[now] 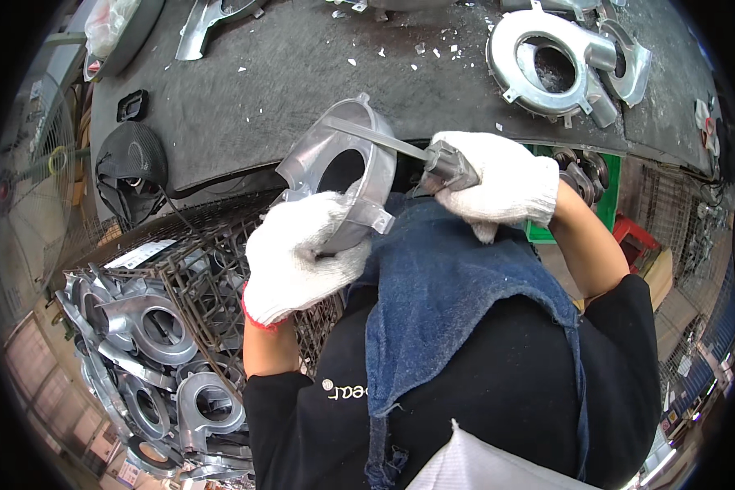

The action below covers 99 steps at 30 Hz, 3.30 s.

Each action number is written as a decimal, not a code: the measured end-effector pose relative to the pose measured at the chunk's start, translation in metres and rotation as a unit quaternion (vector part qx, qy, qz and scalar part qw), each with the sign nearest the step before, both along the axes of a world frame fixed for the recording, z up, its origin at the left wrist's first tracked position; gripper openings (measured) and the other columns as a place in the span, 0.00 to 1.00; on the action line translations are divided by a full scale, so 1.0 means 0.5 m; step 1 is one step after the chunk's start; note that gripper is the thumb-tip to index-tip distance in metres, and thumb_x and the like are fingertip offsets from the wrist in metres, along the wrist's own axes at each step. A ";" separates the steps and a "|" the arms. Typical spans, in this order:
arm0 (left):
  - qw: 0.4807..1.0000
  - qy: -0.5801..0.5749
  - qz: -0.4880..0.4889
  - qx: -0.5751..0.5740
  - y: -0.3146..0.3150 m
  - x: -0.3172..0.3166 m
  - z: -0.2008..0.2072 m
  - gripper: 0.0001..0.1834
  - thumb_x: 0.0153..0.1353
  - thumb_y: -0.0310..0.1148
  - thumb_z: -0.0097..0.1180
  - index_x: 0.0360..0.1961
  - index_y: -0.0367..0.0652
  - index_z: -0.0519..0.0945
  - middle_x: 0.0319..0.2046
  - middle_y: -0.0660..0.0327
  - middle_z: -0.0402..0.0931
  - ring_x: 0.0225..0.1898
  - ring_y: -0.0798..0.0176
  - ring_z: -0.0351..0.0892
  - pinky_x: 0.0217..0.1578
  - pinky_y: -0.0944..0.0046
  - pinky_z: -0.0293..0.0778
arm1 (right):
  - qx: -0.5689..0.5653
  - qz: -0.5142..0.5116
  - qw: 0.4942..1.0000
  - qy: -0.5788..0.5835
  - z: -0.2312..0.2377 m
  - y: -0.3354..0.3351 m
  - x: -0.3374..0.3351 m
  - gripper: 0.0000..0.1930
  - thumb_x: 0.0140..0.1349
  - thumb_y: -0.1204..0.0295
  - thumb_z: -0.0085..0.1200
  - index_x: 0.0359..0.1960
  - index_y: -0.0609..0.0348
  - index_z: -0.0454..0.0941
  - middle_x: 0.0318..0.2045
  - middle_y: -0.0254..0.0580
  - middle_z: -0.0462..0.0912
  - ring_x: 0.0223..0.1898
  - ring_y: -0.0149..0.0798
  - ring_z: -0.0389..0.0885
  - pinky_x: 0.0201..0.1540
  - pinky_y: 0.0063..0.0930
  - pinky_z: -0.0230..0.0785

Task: The person files the edges of a cast metal component with a hand file to remove burrs and smooth the surface.

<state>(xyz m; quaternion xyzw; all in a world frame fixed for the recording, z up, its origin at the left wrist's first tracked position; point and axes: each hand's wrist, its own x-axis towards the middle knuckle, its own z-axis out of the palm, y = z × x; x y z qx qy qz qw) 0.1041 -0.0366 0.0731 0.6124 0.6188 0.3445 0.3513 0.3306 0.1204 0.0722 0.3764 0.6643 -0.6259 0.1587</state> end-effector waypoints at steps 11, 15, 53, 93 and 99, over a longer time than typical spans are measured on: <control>0.992 -0.098 0.046 -0.060 -0.004 -0.003 0.002 0.11 0.49 0.20 0.66 0.35 0.38 0.85 0.31 0.63 0.83 0.33 0.71 0.81 0.36 0.69 0.76 | 0.213 -0.021 0.977 0.023 -0.010 -0.028 0.012 0.12 0.63 0.69 0.59 0.47 0.53 0.74 0.23 0.43 0.84 0.19 0.39 0.84 0.28 0.33 0.77; 0.991 -0.078 0.053 -0.099 0.015 0.009 0.030 0.12 0.51 0.21 0.66 0.39 0.37 0.84 0.31 0.65 0.82 0.32 0.73 0.80 0.36 0.70 0.76 | 0.381 0.055 0.923 -0.004 -0.018 -0.072 0.014 0.17 0.59 0.63 0.62 0.48 0.47 0.75 0.30 0.47 0.86 0.35 0.57 0.86 0.38 0.46 0.78; 0.908 -0.417 0.046 0.012 0.043 0.024 0.013 0.19 0.57 0.24 0.68 0.50 0.33 0.81 0.41 0.59 0.85 0.41 0.67 0.84 0.47 0.65 0.80 | 0.202 -0.240 0.941 0.124 -0.010 -0.082 0.109 0.11 0.61 0.70 0.64 0.44 0.51 0.77 0.22 0.40 0.85 0.19 0.34 0.86 0.29 0.28 0.77; 0.994 -0.076 0.042 -0.070 -0.013 0.071 0.023 0.14 0.55 0.36 0.70 0.40 0.42 0.84 0.26 0.58 0.80 0.25 0.63 0.78 0.31 0.62 0.76 | 0.429 0.067 0.900 0.037 0.082 -0.054 0.062 0.21 0.65 0.62 0.60 0.58 0.44 0.71 0.30 0.43 0.86 0.32 0.49 0.87 0.33 0.42 0.79; 0.971 -0.126 0.029 -0.201 -0.021 0.043 0.044 0.17 0.54 0.28 0.70 0.45 0.33 0.83 0.33 0.59 0.84 0.31 0.70 0.81 0.33 0.69 0.76 | 0.113 0.089 0.989 0.037 0.106 -0.024 0.051 0.19 0.64 0.62 0.61 0.54 0.48 0.71 0.30 0.43 0.88 0.22 0.40 0.87 0.30 0.35 0.79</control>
